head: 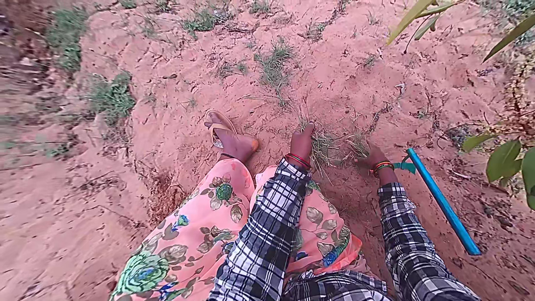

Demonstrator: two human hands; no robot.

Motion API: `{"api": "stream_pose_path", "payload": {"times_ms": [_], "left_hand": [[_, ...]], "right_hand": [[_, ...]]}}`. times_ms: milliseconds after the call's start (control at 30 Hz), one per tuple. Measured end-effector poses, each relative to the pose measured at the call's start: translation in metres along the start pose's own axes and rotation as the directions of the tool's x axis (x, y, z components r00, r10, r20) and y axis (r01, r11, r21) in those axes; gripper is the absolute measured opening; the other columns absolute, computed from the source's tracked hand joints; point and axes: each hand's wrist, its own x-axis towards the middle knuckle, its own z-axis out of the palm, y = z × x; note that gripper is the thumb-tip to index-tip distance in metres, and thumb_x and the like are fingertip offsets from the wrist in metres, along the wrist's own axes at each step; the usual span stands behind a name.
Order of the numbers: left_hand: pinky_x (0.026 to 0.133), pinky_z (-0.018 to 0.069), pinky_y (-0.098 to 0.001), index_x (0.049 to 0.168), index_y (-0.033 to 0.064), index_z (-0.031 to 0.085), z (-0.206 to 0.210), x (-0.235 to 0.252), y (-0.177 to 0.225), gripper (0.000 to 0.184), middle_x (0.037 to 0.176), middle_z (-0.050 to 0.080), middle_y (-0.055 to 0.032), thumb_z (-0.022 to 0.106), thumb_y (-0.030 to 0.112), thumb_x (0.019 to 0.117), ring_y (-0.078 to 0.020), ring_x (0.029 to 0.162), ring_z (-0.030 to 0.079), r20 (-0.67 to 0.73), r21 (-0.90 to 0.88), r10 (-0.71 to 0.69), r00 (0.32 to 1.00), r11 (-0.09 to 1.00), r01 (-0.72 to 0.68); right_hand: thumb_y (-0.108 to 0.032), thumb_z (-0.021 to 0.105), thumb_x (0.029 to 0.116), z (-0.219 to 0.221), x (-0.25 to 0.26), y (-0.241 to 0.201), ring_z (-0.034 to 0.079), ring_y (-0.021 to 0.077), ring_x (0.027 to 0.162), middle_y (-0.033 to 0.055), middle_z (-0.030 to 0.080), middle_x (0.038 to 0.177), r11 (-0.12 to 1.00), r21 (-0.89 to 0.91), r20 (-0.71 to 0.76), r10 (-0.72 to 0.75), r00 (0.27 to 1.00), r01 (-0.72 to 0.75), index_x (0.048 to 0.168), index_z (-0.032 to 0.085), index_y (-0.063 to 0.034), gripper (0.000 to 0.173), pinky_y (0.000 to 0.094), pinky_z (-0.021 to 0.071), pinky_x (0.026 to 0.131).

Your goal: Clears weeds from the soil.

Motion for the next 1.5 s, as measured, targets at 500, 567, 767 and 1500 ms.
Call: {"api": "stream_pose_path", "payload": {"times_ms": [500,567,767,1500], "left_hand": [[0.082,0.0522,-0.0306,0.129,0.0055,0.063,0.006,-0.001,-0.002,0.032,0.102,0.067,-0.0041,0.05,0.027,0.1097,-0.0109,0.09,0.062,0.03,-0.019,0.002,1.0,1.0,-0.001],[0.08,0.0517,-0.0313,0.121,0.0048,0.064,0.008,-0.001,-0.004,0.029,0.1,0.066,-0.0047,0.051,0.028,0.1094,-0.0112,0.088,0.061,0.029,-0.013,-0.009,1.0,1.0,0.009],[0.1,0.0494,-0.0503,0.131,0.0,0.062,-0.002,-0.006,0.004,0.042,0.123,0.066,-0.0217,0.054,0.035,0.1077,-0.0297,0.115,0.062,-0.015,0.079,-0.117,0.993,0.99,0.117],[0.112,0.0413,-0.0511,0.143,-0.0071,0.05,-0.007,-0.011,0.015,0.046,0.141,0.056,-0.0282,0.053,0.023,0.1087,-0.0352,0.133,0.054,0.131,0.065,-0.169,0.977,0.985,0.162]], "right_hand": [[-0.037,0.078,0.0874,0.061,-0.09,-0.031,0.035,0.0508,0.146,0.0283,0.037,0.159,0.974,-0.184,0.097,-0.114,0.989,0.13,0.154,0.05,-0.0218,0.074,0.0726,0.0373,0.107],[-0.03,0.079,0.0868,0.075,-0.098,-0.03,0.036,0.0512,0.146,0.0275,0.042,0.156,0.985,-0.143,-0.021,-0.105,0.994,0.101,0.148,0.057,-0.0227,0.066,0.0755,0.0365,0.104],[-0.018,0.078,0.0886,0.072,-0.09,-0.043,0.04,0.0588,0.139,0.0367,0.043,0.151,0.991,-0.072,-0.078,-0.121,0.99,0.115,0.142,0.062,-0.0079,0.057,0.0738,0.0423,0.102],[-0.013,0.075,0.0925,0.056,-0.084,-0.038,0.053,0.058,0.128,0.0421,0.053,0.136,0.95,-0.165,0.082,-0.253,0.964,0.263,0.138,0.06,0.0044,0.051,0.0694,0.0423,0.106]]}}
